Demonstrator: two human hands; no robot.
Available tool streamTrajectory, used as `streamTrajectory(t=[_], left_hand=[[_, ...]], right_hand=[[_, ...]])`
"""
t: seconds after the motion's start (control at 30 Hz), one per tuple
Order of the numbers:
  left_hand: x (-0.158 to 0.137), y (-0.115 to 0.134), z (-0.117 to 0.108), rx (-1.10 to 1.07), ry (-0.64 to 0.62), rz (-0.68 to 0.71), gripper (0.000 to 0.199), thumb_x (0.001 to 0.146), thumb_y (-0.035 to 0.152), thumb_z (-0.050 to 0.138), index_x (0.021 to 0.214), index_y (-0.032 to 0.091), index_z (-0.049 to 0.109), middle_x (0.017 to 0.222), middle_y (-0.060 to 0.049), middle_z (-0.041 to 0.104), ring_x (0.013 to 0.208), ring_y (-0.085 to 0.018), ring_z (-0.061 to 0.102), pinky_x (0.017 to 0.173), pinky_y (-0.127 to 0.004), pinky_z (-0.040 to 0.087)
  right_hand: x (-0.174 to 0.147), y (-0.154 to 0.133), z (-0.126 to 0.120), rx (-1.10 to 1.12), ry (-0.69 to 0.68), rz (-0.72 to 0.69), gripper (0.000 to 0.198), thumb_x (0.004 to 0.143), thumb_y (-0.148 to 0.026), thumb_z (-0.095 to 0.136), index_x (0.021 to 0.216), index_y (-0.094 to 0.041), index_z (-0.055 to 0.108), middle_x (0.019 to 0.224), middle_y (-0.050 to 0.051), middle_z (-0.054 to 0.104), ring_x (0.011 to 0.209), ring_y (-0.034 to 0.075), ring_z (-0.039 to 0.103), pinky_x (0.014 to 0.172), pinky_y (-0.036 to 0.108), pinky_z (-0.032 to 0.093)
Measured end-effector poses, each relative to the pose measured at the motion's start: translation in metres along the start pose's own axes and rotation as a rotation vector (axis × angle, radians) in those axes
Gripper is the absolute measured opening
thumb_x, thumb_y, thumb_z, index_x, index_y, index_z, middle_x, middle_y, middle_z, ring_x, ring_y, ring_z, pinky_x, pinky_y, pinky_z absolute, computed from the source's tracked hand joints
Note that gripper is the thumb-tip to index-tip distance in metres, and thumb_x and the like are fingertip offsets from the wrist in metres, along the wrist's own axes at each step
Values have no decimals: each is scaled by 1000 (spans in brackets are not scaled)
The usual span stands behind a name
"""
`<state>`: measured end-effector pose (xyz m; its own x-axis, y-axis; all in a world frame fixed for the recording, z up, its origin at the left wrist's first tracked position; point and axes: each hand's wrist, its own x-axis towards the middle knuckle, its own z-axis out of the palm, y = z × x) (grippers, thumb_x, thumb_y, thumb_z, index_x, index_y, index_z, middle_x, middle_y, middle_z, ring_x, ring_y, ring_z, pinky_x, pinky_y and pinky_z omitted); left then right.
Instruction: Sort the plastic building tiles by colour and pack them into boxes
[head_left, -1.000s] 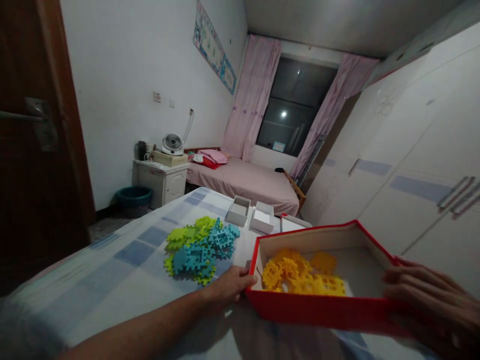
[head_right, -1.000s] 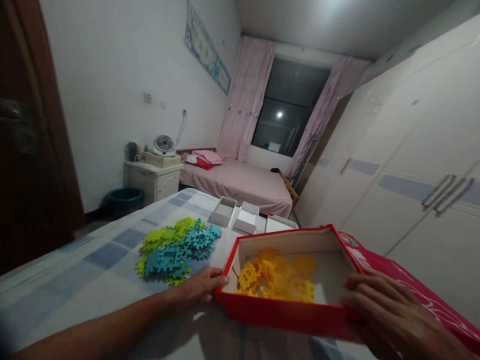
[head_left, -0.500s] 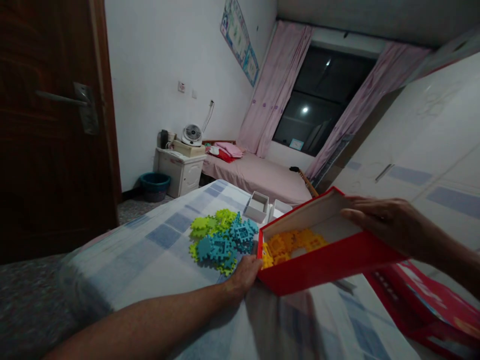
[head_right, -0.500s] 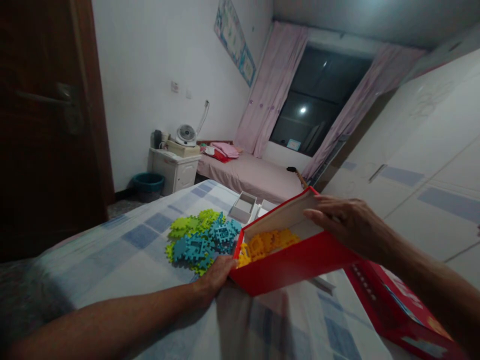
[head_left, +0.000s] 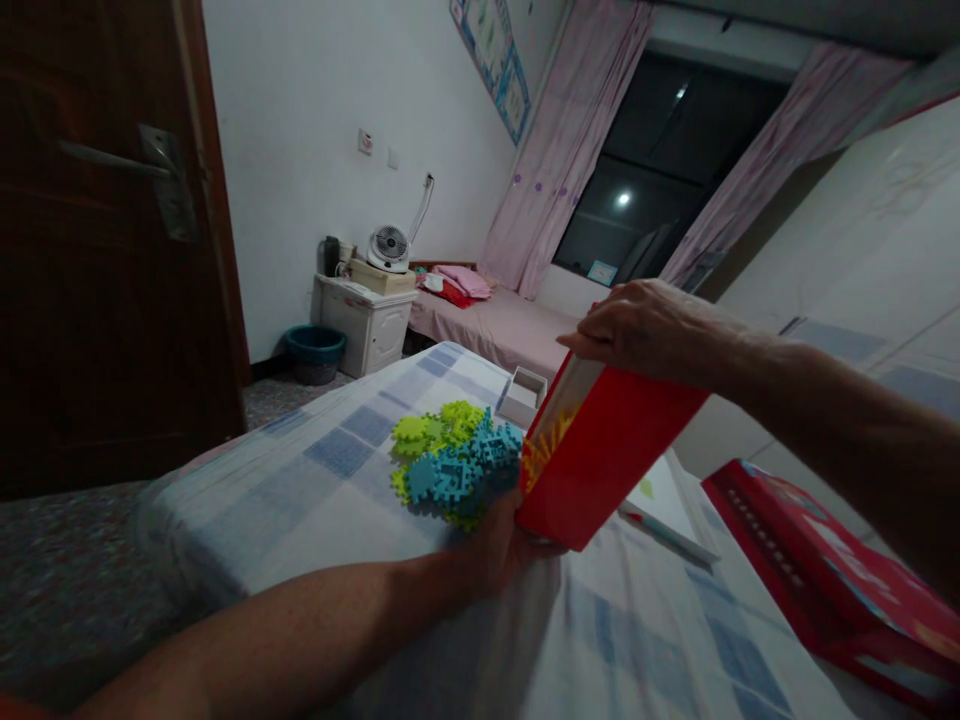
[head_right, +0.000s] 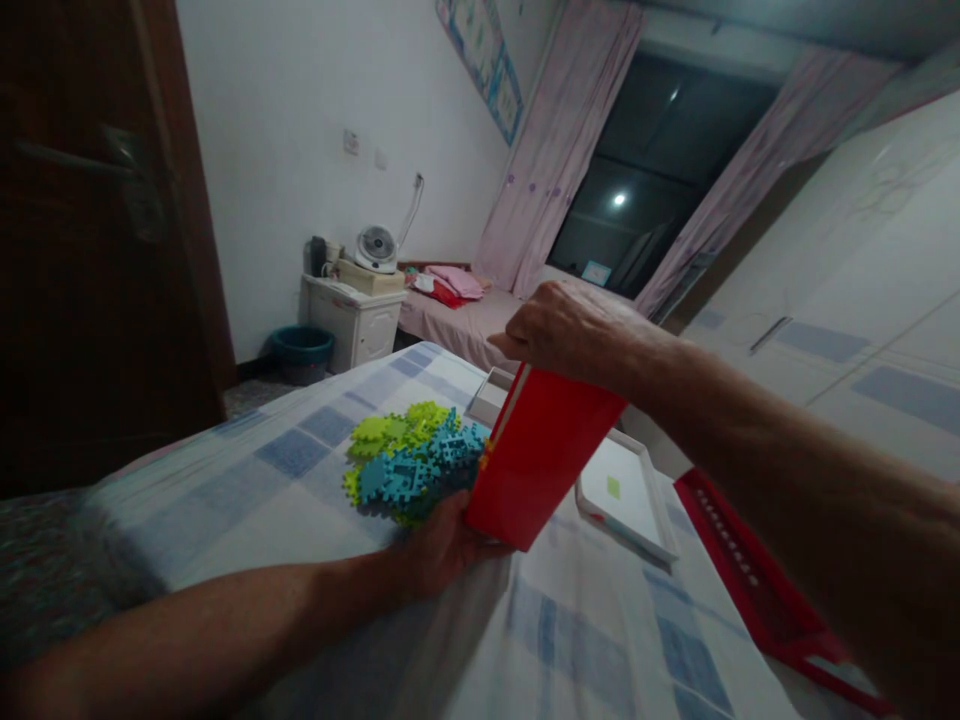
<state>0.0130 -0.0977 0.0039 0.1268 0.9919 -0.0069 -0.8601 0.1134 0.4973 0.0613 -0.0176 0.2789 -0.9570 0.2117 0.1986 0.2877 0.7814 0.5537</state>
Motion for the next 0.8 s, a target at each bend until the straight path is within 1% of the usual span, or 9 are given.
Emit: streamTrajectory(t=[0.1, 0.23, 0.27, 0.4, 0.43, 0.57, 0.6, 0.73, 0.8], left_hand=[[1, -1, -1, -54, 42, -63, 41, 85, 32, 46, 118, 10, 55, 109, -16, 68, 94, -26, 66, 83, -46, 50], [5, 1, -3, -118, 107, 92, 39, 86, 30, 45, 118, 10, 55, 109, -14, 68, 91, -24, 66, 84, -46, 51], [6, 1, -3, -131, 105, 95, 39, 86, 30, 45, 118, 10, 54, 108, -14, 68, 90, -24, 67, 83, -46, 51], [10, -1, -5, -136, 29, -87, 44, 85, 33, 47, 120, 8, 54, 110, -17, 67, 95, -26, 66, 82, -46, 50], [10, -1, -6, -132, 20, -97, 45, 85, 34, 48, 121, 8, 53, 112, -17, 67, 95, -26, 65, 82, -45, 50], [9, 0, -5, -148, 78, 84, 40, 86, 33, 48, 117, 9, 55, 111, -16, 67, 91, -24, 66, 84, -45, 50], [8, 0, -4, -149, 89, 99, 39, 86, 32, 47, 117, 9, 55, 111, -15, 67, 90, -24, 66, 84, -45, 50], [5, -2, 1, -126, 40, -83, 43, 87, 35, 44, 119, 9, 55, 111, -16, 67, 93, -25, 66, 85, -44, 49], [4, -2, 2, -110, 3, -114, 42, 87, 36, 45, 118, 9, 56, 110, -16, 68, 93, -25, 66, 85, -44, 49]], right_hand=[[10, -8, -2, -144, -120, -61, 58, 97, -46, 33, 61, -10, 59, 54, 1, 53, 55, 7, 45, 61, 25, 31], [19, -22, -16, -215, -100, -45, 59, 98, -44, 30, 64, -8, 61, 58, 1, 54, 59, 7, 48, 65, 24, 32], [21, -25, -18, -229, -114, -51, 58, 98, -43, 31, 64, -7, 61, 59, 2, 55, 60, 7, 49, 66, 24, 33], [28, -32, -15, -250, -219, -64, 51, 98, -39, 36, 64, -9, 61, 59, 2, 56, 58, 7, 51, 61, 23, 34], [29, -32, -15, -246, -223, -62, 50, 97, -38, 37, 63, -9, 60, 57, 1, 55, 57, 7, 51, 61, 23, 34], [33, -33, -20, -231, -126, -38, 53, 96, -41, 37, 58, -9, 56, 53, -2, 48, 62, 8, 56, 70, 24, 39], [34, -34, -20, -232, -120, -35, 53, 95, -41, 36, 59, -8, 56, 53, -2, 49, 64, 8, 58, 73, 26, 40], [36, -36, -14, -210, -209, -27, 48, 95, -35, 39, 65, -5, 59, 60, 2, 58, 66, 10, 61, 73, 27, 44], [36, -36, -15, -193, -220, 24, 48, 94, -36, 40, 64, -4, 59, 60, 2, 59, 67, 11, 63, 71, 27, 45]])
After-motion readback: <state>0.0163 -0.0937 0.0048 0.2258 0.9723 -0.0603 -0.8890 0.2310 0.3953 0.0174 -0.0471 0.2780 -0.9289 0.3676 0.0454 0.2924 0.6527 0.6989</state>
